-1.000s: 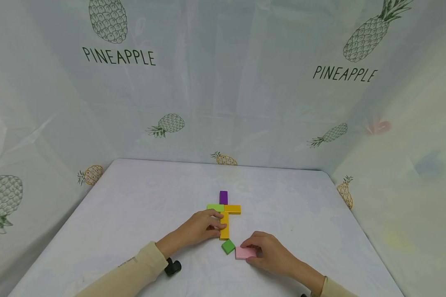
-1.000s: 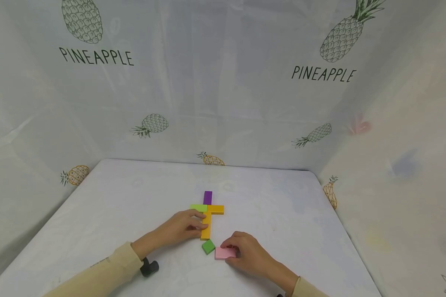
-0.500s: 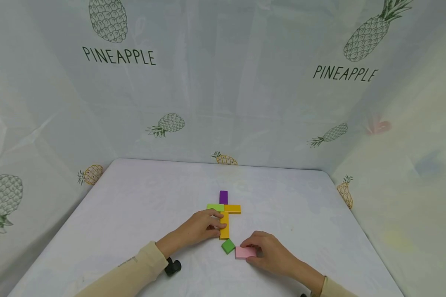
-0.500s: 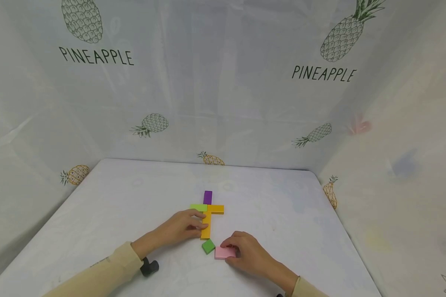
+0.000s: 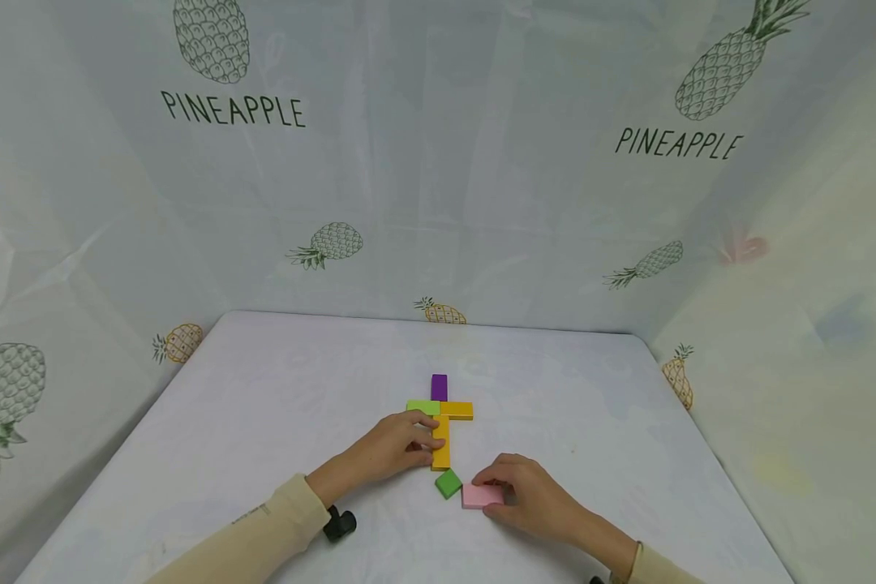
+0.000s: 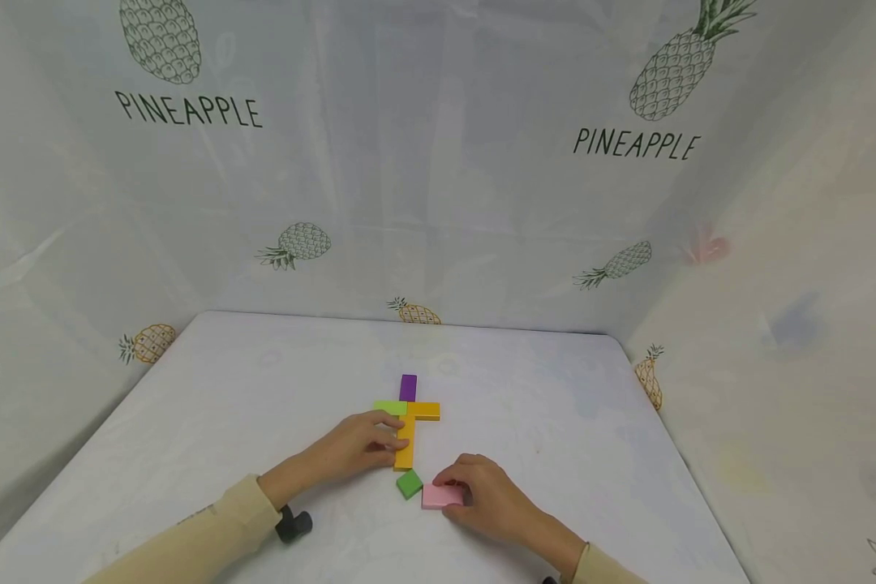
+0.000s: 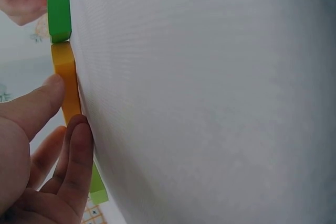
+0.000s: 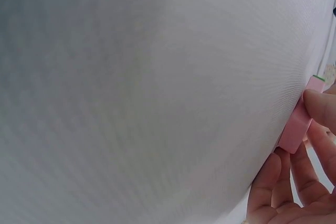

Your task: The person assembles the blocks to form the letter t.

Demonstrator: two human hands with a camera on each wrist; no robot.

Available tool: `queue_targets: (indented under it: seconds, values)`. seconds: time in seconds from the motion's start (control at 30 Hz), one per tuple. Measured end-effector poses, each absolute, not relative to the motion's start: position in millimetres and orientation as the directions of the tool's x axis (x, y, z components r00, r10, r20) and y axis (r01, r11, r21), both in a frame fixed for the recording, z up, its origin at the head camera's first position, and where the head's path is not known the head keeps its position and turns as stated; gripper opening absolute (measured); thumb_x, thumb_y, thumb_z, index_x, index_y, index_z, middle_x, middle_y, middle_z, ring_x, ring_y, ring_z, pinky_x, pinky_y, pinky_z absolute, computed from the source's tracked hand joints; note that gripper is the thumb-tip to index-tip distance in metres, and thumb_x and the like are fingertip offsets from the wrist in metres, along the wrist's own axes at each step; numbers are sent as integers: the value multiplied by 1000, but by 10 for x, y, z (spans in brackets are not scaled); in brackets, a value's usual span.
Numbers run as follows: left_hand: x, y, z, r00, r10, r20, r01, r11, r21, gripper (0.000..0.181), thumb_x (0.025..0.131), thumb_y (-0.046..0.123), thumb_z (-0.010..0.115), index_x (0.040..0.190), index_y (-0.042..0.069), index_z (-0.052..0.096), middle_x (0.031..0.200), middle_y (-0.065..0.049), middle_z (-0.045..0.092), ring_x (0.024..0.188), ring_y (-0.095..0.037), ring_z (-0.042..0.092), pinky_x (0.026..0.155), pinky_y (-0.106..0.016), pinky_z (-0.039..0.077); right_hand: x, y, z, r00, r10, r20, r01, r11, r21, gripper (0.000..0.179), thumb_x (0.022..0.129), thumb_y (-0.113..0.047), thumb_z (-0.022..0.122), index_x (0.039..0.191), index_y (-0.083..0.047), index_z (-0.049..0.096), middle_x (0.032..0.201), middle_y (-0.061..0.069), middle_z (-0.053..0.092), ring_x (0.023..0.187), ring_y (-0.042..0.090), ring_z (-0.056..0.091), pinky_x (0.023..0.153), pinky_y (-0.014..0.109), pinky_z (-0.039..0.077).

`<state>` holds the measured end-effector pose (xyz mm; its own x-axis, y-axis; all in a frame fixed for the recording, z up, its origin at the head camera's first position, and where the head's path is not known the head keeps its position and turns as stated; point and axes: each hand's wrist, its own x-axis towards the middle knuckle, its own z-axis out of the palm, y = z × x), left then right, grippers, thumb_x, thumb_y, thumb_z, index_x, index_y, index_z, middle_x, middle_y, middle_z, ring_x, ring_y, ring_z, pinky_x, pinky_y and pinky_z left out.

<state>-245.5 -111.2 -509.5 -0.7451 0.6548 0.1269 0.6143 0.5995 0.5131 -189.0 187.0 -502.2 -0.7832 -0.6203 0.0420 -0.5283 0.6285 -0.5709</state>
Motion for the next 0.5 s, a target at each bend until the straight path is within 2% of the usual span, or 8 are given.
queue_targets:
  seconds: [0.5]
  values:
    - [-2458, -1111, -5090, -740, 661, 128, 623, 601, 500, 35, 98, 25, 78, 132, 19, 76, 143, -1, 66, 133, -19, 60, 113, -43, 50, -1875, 1874, -5013, -770, -635, 67, -549, 605, -577, 33, 88, -17, 89, 119, -24, 77, 107, -18, 69, 95, 2, 59, 87, 25, 55]
